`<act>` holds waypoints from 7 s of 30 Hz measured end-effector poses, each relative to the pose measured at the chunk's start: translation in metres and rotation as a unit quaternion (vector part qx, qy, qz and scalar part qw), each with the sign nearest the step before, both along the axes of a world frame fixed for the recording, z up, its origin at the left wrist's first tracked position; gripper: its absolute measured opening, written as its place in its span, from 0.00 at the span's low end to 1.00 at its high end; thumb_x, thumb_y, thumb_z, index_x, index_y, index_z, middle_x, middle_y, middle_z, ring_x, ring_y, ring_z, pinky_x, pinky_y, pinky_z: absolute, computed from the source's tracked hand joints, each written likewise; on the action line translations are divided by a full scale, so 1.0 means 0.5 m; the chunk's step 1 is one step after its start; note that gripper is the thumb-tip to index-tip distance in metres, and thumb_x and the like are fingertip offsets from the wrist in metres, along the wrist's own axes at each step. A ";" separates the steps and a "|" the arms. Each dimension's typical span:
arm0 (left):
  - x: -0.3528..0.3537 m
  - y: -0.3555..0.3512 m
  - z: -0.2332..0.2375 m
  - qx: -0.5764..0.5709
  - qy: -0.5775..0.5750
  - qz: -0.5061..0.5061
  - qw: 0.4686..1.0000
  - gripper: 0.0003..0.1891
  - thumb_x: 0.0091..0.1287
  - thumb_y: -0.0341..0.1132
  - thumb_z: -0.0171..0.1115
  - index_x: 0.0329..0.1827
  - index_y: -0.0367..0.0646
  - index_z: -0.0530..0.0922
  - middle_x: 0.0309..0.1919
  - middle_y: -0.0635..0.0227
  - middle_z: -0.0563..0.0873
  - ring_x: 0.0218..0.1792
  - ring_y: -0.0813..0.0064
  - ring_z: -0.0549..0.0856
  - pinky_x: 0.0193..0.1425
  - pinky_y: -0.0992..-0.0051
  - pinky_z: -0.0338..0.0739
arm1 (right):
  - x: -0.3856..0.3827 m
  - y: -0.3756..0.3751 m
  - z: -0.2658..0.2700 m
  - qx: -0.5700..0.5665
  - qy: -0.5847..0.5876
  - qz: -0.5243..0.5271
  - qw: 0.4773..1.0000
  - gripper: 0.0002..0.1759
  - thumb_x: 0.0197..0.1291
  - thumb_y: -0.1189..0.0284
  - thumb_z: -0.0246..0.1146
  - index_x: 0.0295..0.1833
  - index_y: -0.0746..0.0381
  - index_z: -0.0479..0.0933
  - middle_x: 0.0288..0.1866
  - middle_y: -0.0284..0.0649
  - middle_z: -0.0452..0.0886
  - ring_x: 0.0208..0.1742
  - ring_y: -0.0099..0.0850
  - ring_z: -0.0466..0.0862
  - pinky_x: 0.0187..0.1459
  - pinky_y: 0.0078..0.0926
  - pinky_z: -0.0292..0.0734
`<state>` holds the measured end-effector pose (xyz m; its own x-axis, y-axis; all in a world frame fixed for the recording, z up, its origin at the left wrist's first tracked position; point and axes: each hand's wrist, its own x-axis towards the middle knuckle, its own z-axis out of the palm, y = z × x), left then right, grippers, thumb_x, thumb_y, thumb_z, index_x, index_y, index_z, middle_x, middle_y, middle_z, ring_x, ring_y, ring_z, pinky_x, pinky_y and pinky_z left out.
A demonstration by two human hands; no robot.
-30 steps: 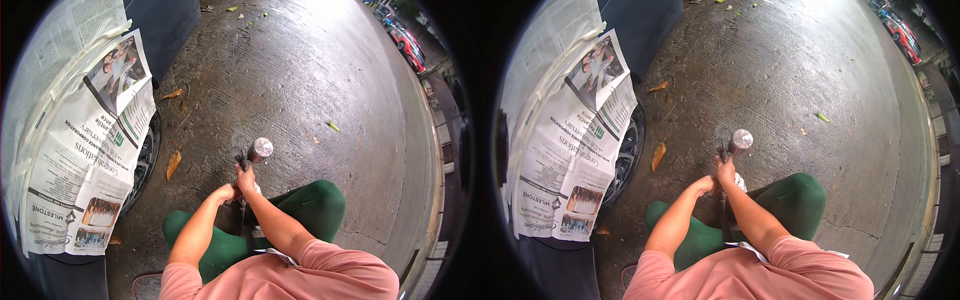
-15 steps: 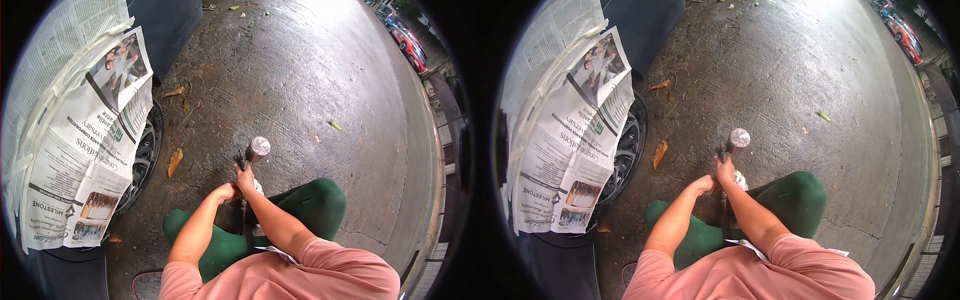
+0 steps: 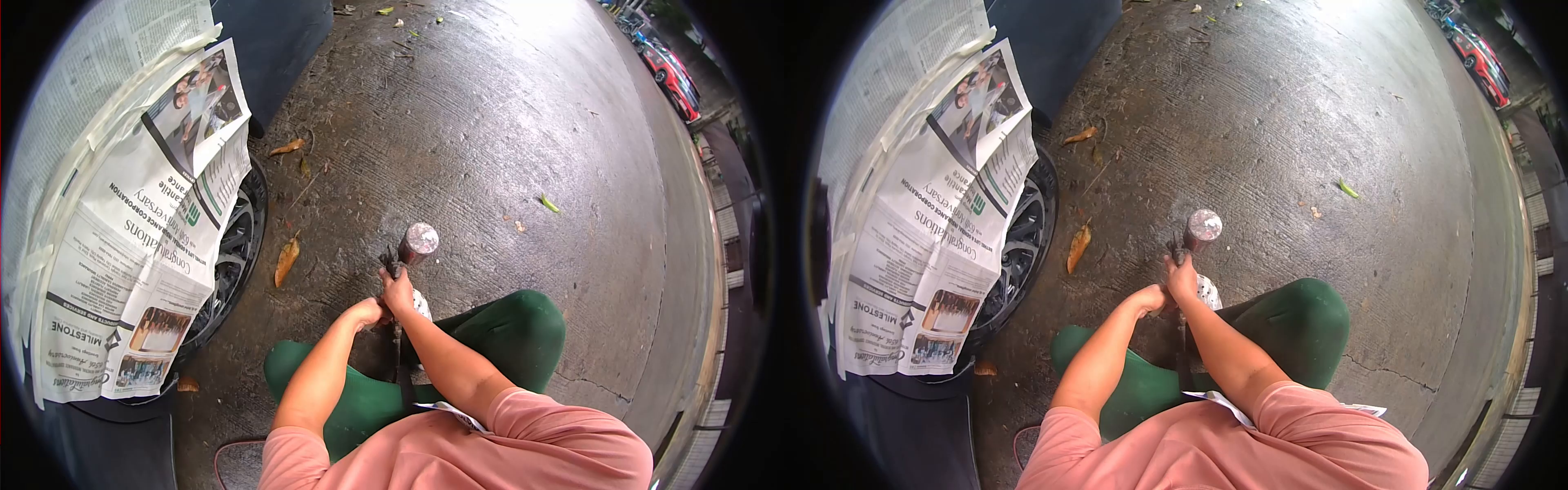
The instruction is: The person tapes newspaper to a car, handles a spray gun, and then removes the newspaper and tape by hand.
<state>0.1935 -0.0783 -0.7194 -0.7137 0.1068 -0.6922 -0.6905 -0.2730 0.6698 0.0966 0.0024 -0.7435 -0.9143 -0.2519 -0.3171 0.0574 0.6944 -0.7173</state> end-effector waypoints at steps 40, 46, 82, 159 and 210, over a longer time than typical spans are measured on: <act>0.027 -0.178 0.014 -0.392 0.106 0.286 0.868 0.22 0.73 0.42 0.63 0.62 0.33 0.83 0.55 0.49 0.87 0.56 0.54 0.87 0.63 0.60 0.79 | 0.077 -0.003 0.071 -0.063 -0.150 0.020 0.986 0.28 0.70 0.54 0.69 0.63 0.64 0.75 0.37 0.42 0.85 0.24 0.35 0.84 0.26 0.34 0.80; 0.013 -0.121 0.139 -0.408 0.233 0.094 0.878 0.13 0.66 0.33 0.66 0.53 0.45 0.86 0.48 0.55 0.85 0.54 0.53 0.85 0.63 0.58 0.78 | 0.073 -0.002 0.096 -0.026 -0.155 0.066 0.985 0.34 0.70 0.50 0.66 0.69 0.65 0.74 0.53 0.61 0.87 0.55 0.55 0.88 0.56 0.48 0.80; 0.006 -0.021 0.026 -0.006 0.023 0.016 1.000 0.10 0.65 0.30 0.63 0.47 0.40 0.86 0.35 0.73 0.86 0.34 0.78 0.80 0.42 0.74 0.74 | -0.002 0.004 0.023 -0.110 -0.060 -0.132 0.983 0.24 0.71 0.56 0.68 0.50 0.70 0.77 0.34 0.43 0.85 0.18 0.30 0.79 0.20 0.33 0.75; 0.325 -0.263 0.706 0.063 0.371 0.336 0.863 0.12 0.72 0.28 0.70 0.56 0.38 0.82 0.47 0.70 0.85 0.51 0.78 0.84 0.59 0.75 0.78 | 0.184 -0.315 0.947 -0.402 -0.191 0.424 0.789 0.39 0.76 0.44 0.58 0.73 0.68 0.68 0.55 0.44 0.82 0.49 0.29 0.83 0.51 0.29 0.79; 0.306 -0.289 0.608 0.038 0.365 0.262 0.893 0.03 0.71 0.27 0.69 0.37 0.41 0.85 0.26 0.74 0.89 0.34 0.85 0.87 0.43 0.81 0.77 | 0.234 -0.310 0.978 -0.426 -0.195 0.398 0.789 0.32 0.65 0.61 0.76 0.65 0.71 0.75 0.46 0.41 0.84 0.44 0.24 0.83 0.47 0.24 0.80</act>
